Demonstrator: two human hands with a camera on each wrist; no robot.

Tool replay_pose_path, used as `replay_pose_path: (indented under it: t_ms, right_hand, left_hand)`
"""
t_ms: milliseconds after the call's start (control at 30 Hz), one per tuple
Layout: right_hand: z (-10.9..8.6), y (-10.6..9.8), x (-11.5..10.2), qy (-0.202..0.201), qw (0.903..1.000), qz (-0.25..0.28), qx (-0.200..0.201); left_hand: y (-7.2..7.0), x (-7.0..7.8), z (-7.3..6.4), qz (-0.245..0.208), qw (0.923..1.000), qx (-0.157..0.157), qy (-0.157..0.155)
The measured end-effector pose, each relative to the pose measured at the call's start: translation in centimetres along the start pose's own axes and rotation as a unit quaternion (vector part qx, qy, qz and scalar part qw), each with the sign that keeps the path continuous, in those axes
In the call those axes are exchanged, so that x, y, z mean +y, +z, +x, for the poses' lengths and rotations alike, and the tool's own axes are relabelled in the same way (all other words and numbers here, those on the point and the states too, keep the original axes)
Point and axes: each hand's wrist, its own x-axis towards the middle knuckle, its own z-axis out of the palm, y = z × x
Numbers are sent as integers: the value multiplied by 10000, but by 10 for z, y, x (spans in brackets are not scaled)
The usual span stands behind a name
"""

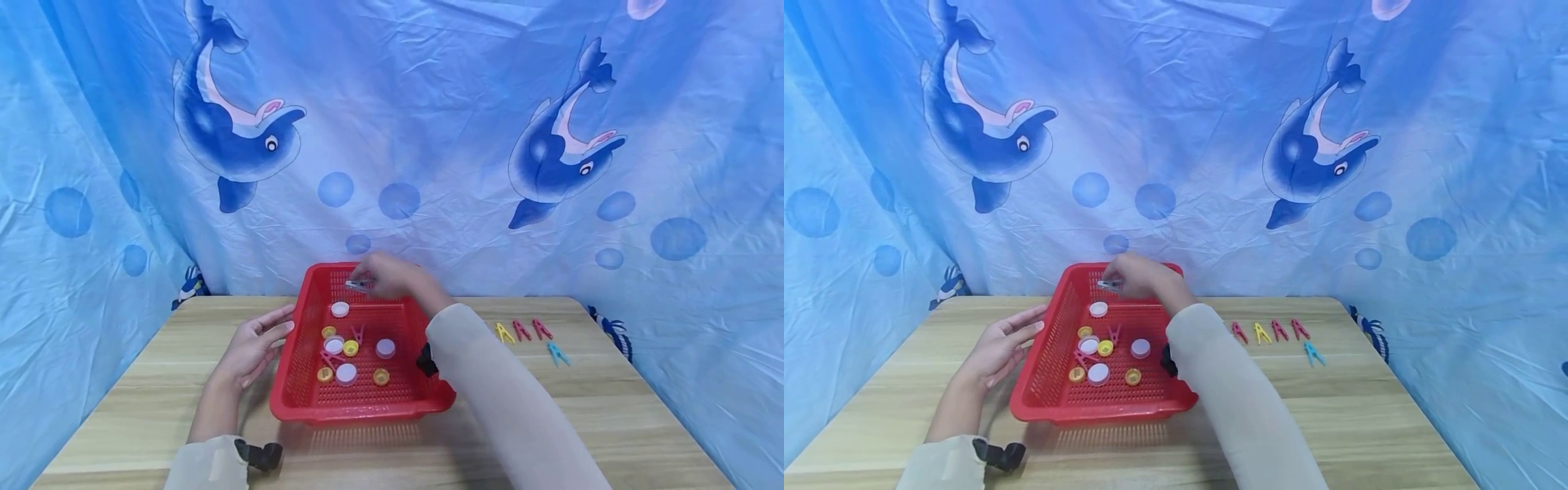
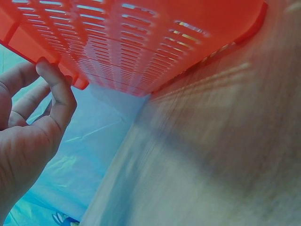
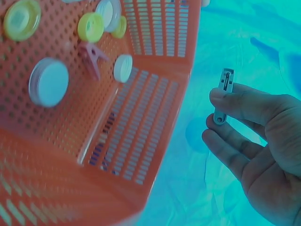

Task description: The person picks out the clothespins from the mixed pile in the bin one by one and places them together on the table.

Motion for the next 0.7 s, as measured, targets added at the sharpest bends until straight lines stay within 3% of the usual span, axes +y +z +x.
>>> replay_pose_path:
  t_ms: [300, 567, 700]
  right_hand:
    - [-28, -13, 21, 567, 9983, -25, 120]
    - [-52, -21, 45, 635, 9978, 14, 174]
    - [-67, -24, 57, 922, 9952, 176, 275]
  left_hand:
    - [0, 2, -1, -76, 10000, -4, -22]
    - [0, 2, -1, -95, 10000, -14, -2]
    - [1, 2, -1, -91, 10000, -16, 0]
